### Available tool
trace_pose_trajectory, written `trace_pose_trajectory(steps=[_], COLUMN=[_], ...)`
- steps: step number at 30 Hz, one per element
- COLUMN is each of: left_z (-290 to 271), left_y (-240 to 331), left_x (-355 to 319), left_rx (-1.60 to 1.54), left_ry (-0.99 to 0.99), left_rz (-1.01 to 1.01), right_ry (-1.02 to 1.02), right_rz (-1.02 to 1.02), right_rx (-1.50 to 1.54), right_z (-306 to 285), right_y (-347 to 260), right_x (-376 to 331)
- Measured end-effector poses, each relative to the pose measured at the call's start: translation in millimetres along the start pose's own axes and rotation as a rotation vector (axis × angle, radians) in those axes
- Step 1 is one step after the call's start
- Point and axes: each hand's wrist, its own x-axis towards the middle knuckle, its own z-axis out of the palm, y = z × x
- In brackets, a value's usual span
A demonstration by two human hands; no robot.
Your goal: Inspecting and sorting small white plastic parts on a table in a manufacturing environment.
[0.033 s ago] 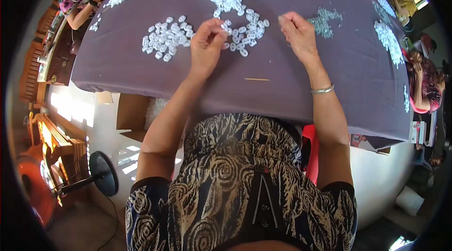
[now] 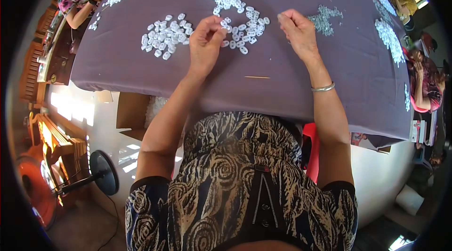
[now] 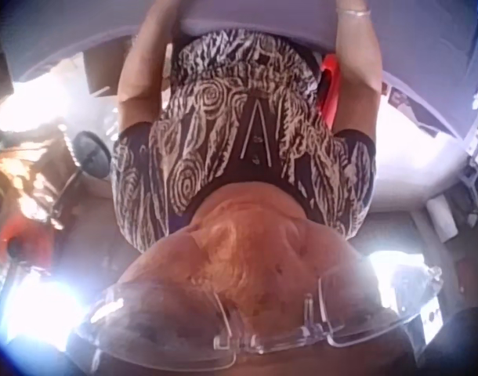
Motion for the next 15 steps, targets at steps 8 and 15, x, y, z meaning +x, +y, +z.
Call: trace_pose_trajectory(steps=[8,15], left_z=[3,0], left_y=[1,-1], left_x=[-8,-5], left_rx=[0.066,0.188], left_ry=[0.109,0.153], left_rz=[-0.093,-0.106], right_ry=[-0.040,-0.364], right_rz=[-0.013,-0.102], right_rx=[-0.166,-0.230], right_z=[-3,15], right_y=[8,-9], right_x=[-3,-14])
